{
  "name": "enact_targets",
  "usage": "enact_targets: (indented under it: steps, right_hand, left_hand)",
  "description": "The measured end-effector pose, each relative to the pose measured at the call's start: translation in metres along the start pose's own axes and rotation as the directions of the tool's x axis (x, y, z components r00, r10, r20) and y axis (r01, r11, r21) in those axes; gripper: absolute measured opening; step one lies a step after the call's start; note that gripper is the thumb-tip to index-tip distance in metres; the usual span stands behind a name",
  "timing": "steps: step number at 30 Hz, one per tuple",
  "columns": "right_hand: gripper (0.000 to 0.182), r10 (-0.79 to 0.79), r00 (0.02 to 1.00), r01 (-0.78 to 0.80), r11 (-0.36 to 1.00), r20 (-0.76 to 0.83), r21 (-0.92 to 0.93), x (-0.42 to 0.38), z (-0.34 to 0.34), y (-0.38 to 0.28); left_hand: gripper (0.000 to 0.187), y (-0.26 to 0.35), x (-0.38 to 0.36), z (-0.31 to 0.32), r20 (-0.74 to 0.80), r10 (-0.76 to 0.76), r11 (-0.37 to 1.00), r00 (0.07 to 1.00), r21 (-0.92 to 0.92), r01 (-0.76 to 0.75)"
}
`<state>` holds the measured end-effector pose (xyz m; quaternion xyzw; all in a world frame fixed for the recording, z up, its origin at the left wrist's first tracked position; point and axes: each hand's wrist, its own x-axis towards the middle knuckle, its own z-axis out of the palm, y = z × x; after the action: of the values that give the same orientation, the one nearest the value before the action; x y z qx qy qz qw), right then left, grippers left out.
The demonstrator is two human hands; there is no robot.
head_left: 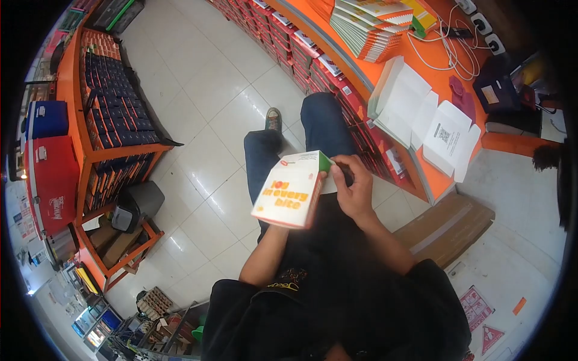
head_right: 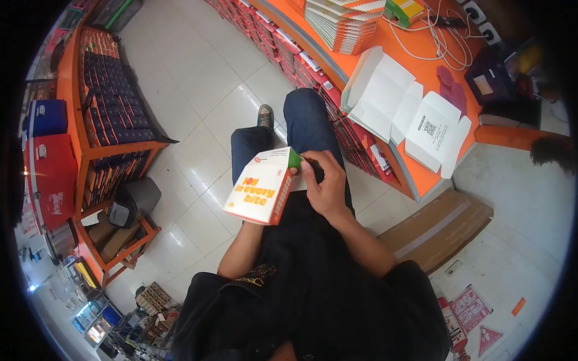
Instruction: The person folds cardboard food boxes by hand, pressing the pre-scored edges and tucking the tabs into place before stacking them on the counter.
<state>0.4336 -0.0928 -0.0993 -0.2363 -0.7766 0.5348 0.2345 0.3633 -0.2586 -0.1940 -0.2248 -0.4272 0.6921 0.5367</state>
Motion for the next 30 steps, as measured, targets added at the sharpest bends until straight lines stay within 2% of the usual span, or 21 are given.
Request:
enact_targets:
  steps: [3,5,6,7,8,9,10,14,16,19,20,21,22,24,25,27,28,29,30]
  right_hand:
    - [0.011,0.003,0.999,-0.005,0.999,0.053,0.041,0.008,-0.003,-0.004]
    - [0.011,-0.002,0.996,-0.003,0.999,0.093,0.050,0.012,-0.006,-0.002]
    - [0.011,0.013,0.991,-0.030,0.991,0.134,0.128,0.014,-0.008,0.002]
    - [0.012,0.025,0.984,-0.061,0.977,0.176,0.203,0.016,-0.010,0.005]
    - [0.012,0.023,0.983,-0.060,0.977,0.180,0.204,0.017,-0.012,0.003]
    - [0.011,0.009,0.978,-0.039,0.989,0.207,0.141,0.019,-0.015,0.000]
    - [0.009,-0.005,0.972,-0.014,0.997,0.234,0.078,0.020,-0.018,-0.004]
    - [0.007,-0.044,0.971,0.037,0.999,0.235,0.034,0.021,-0.020,-0.011]
    - [0.006,-0.103,0.975,0.120,0.990,0.199,-0.079,0.022,-0.021,-0.010]
    - [0.005,-0.083,0.980,0.100,0.991,0.178,-0.093,0.020,-0.023,-0.010]
    - [0.005,-0.084,0.980,0.102,0.991,0.180,-0.090,0.018,-0.020,-0.009]
    - [0.005,-0.036,0.991,0.038,0.999,0.126,-0.013,0.013,-0.017,-0.007]
    - [0.005,0.014,0.997,-0.019,0.998,0.073,0.067,0.012,-0.014,-0.007]
    - [0.006,0.027,0.996,-0.034,0.996,0.081,0.085,0.015,-0.015,-0.007]
    - [0.006,0.046,0.995,-0.055,0.993,0.088,0.102,0.015,-0.017,-0.007]
    - [0.006,0.030,0.993,-0.043,0.993,0.112,0.114,0.018,-0.019,-0.010]
    - [0.006,0.015,0.990,-0.033,0.992,0.138,0.124,0.019,-0.021,-0.010]
    - [0.006,0.019,0.990,-0.036,0.991,0.138,0.125,0.019,-0.021,-0.007]
    - [0.006,0.031,0.985,-0.067,0.975,0.169,0.211,0.020,-0.021,-0.001]
  left_hand:
    - [0.075,0.002,-0.003,0.002,-0.065,0.026,0.999,0.998,0.049,-0.023]
    - [0.069,0.011,-0.007,-0.008,0.008,0.084,0.987,0.996,-0.135,-0.082]
    - [0.069,0.014,-0.006,-0.009,0.011,0.086,0.987,0.996,-0.134,-0.084]
    - [0.067,0.016,-0.005,-0.009,-0.017,0.010,0.995,1.000,-0.101,-0.011]
    - [0.065,0.017,-0.002,-0.008,-0.047,-0.067,0.995,0.997,-0.070,0.063]
    - [0.066,-0.015,0.015,0.024,-0.088,-0.057,0.998,0.994,-0.007,0.057]
    - [0.066,-0.014,0.015,0.024,-0.086,-0.057,0.998,0.995,-0.006,0.057]
    - [0.069,-0.005,0.011,0.016,-0.122,-0.022,0.998,0.992,0.050,0.029]
    - [0.071,0.000,0.007,0.010,-0.142,-0.004,0.997,0.990,0.079,0.016]
    - [0.072,0.005,0.006,0.000,-0.161,0.013,0.994,0.987,0.111,0.006]
    - [0.074,-0.001,0.010,-0.008,-0.038,0.005,0.999,0.999,0.040,-0.003]
    - [0.076,-0.005,0.012,-0.011,0.087,0.006,0.999,0.996,-0.032,-0.003]
    - [0.076,-0.006,0.010,-0.009,0.089,0.005,1.000,0.996,-0.028,-0.002]
    - [0.077,-0.021,0.018,0.005,-0.022,-0.011,0.948,1.000,-0.320,0.003]
    - [0.077,-0.022,0.017,0.003,-0.021,-0.011,0.948,1.000,-0.318,0.004]
    - [0.081,-0.023,0.016,-0.002,-0.019,0.086,0.984,0.996,-0.155,-0.088]
    - [0.081,-0.022,0.013,-0.002,-0.023,0.090,0.983,0.996,-0.156,-0.093]
    - [0.082,-0.022,0.013,0.002,-0.019,0.022,0.982,1.000,-0.187,-0.025]
    - [0.084,-0.021,0.013,0.005,-0.013,-0.049,0.975,0.999,-0.216,0.045]
